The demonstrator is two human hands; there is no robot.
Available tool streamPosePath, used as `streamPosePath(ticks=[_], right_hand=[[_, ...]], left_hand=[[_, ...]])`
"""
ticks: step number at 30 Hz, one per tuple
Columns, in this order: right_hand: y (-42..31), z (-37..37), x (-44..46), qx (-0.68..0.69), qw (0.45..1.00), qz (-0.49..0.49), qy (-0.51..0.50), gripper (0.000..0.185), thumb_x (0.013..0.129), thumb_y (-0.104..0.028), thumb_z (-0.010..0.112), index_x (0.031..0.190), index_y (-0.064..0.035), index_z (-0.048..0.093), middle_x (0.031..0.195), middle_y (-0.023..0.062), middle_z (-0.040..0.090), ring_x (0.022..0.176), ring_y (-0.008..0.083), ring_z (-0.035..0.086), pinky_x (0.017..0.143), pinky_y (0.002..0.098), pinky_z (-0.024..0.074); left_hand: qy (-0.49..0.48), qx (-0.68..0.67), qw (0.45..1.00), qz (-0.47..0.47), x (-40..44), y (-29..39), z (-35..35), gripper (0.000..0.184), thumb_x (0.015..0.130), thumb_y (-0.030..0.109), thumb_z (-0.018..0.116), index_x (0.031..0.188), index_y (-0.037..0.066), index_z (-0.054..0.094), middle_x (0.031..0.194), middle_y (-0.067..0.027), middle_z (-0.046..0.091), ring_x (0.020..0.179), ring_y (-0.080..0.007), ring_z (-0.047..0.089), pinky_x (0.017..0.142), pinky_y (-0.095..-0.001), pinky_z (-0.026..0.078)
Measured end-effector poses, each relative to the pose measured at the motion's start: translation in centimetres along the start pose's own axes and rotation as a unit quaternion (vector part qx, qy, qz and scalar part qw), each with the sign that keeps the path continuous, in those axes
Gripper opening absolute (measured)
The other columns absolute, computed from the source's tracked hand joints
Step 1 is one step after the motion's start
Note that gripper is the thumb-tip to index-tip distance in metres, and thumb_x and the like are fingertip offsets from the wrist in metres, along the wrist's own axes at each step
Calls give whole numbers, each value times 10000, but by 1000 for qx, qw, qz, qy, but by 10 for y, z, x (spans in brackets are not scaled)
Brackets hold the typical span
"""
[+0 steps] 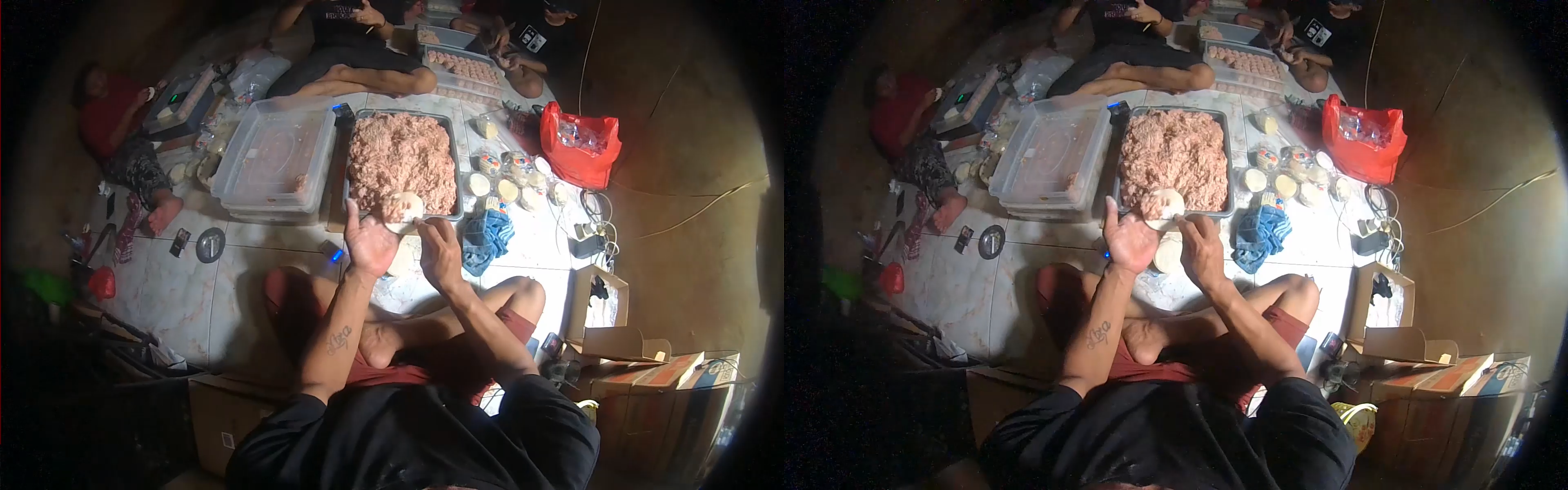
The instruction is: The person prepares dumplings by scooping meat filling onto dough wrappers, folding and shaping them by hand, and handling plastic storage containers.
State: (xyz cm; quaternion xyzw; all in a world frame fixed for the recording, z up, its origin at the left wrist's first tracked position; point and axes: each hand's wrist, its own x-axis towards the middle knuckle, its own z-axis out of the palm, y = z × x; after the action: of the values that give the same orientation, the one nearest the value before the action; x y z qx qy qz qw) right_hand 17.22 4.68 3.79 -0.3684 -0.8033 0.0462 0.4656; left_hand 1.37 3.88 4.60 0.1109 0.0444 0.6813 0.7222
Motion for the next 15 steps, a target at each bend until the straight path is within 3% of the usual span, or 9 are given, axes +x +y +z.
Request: streamPosePath(ticks=[2,5,8,10,11,13,15], right_hand=[[-13,-6,-5,35,999,-3,-36,364,806,49,605,1160,-28,649,984,151,620,877,338,609,725,425,518],[-2,-6,-27,-39,992,-27,-115,394,779,27,596,1164,-36,650,987,140,605,886,325,608,724,404,527],[14,-22,-40,-75,978,-80,-180,434,768,-20,583,1197,-59,637,986,127,586,919,308,601,764,395,520],[17,-33,-48,-67,977,-64,-190,360,801,10,579,1152,-41,637,948,150,581,864,344,601,733,412,518],[20,-34,-47,-68,976,-68,-194,360,801,10,579,1152,-41,637,948,150,581,864,344,601,733,412,518],[9,-44,-43,5,975,41,-220,246,846,34,566,1075,-18,639,902,182,573,791,392,584,699,434,512],[-11,-51,-20,59,976,59,-200,207,859,39,560,1044,-13,638,883,191,568,772,406,577,680,441,507]], left_hand=[[16,2,1000,17,-4,2,-7,890,947,697,399,1428,-52,428,1489,-212,445,1394,-352,394,1179,-505,286],[55,-122,990,-41,-1,2,-18,997,904,709,466,1404,-150,387,1496,-293,396,1405,-409,364,1200,-501,255],[117,-204,971,-53,-15,18,-38,971,907,681,480,1463,-101,336,1556,-266,318,1442,-395,314,1185,-535,237],[145,-197,969,-35,-17,26,-47,933,909,652,506,1451,-92,349,1538,-261,349,1427,-392,333,1178,-538,248],[157,-116,980,-31,-16,29,-51,922,906,652,512,1440,-84,365,1519,-258,375,1409,-389,355,1170,-540,265],[190,-7,981,-37,-23,31,-46,896,902,663,513,1409,-68,408,1459,-247,448,1317,-385,456,1129,-552,337],[179,6,982,-64,-26,28,-45,885,904,668,510,1393,-64,427,1458,-247,449,1295,-385,479,1106,-549,368]])
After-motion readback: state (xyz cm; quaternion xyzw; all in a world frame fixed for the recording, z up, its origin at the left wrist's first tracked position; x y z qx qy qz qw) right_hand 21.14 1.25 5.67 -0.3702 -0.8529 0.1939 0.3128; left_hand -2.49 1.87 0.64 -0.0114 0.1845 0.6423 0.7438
